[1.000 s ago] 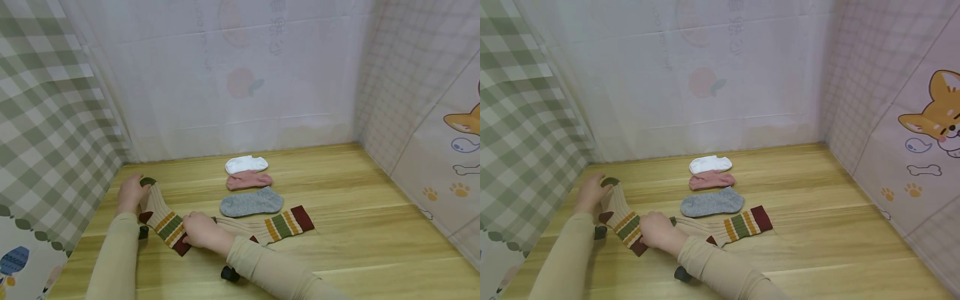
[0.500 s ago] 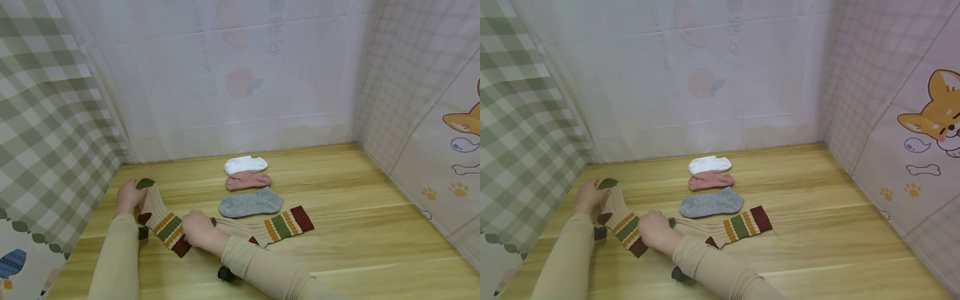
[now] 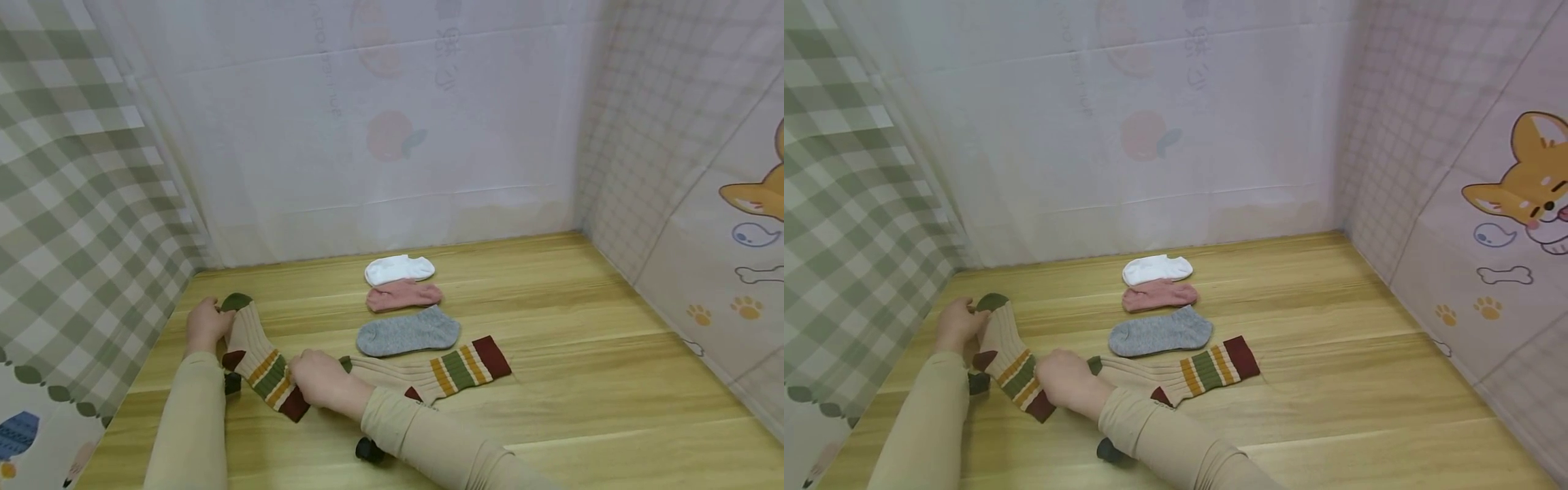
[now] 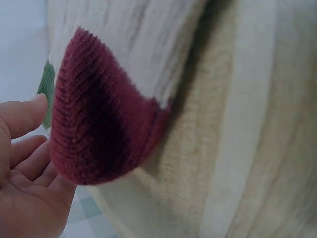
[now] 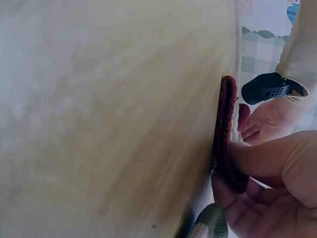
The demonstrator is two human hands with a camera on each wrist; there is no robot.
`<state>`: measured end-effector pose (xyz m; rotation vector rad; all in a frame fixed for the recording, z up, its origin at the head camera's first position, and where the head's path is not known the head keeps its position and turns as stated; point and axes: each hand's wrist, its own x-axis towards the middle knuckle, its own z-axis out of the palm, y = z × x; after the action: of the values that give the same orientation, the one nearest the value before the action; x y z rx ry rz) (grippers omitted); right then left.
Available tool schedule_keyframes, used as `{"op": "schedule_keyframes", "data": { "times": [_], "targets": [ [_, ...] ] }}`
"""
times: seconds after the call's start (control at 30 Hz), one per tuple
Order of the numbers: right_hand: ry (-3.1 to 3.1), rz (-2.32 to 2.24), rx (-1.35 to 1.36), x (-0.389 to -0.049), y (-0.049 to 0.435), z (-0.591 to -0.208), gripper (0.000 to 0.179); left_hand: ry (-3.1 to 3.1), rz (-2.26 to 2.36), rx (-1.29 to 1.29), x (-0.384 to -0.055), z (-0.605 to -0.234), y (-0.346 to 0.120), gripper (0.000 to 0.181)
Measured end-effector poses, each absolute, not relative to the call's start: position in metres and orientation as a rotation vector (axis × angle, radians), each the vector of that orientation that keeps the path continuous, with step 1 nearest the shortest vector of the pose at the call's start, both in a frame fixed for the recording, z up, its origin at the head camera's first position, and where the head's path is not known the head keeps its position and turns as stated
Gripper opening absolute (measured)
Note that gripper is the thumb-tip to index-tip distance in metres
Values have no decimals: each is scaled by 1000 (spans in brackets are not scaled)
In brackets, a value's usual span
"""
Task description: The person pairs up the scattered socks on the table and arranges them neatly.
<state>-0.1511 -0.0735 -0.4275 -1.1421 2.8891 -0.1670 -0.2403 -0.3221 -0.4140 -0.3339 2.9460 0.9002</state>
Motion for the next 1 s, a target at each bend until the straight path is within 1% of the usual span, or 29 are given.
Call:
{"op": "schedule_keyframes", "data": {
  "times": [0.13, 0.3, 0.5, 0.63, 0.77, 1.0],
  "targets": [
    [2881, -194, -1171, -150, -72, -425, 8, 2959, 876, -327, -240, -414, -321, 63],
    [2864, -212, -1243, -149, -68, -420, 14, 3005, 818, -292, -239, -416, -321, 57],
    [2864, -202, -1281, -148, -63, -416, 13, 3015, 800, -282, -239, -418, -320, 51],
    [2865, -203, -1292, -148, -59, -414, 12, 3018, 799, -311, -238, -418, -320, 44],
    [2869, -193, -1264, -149, -56, -410, 14, 3011, 814, -362, -238, -418, -322, 40],
    [2851, -249, -1164, -153, -48, -404, 16, 3005, 888, -397, -233, -415, -326, 44]
  ]
}}
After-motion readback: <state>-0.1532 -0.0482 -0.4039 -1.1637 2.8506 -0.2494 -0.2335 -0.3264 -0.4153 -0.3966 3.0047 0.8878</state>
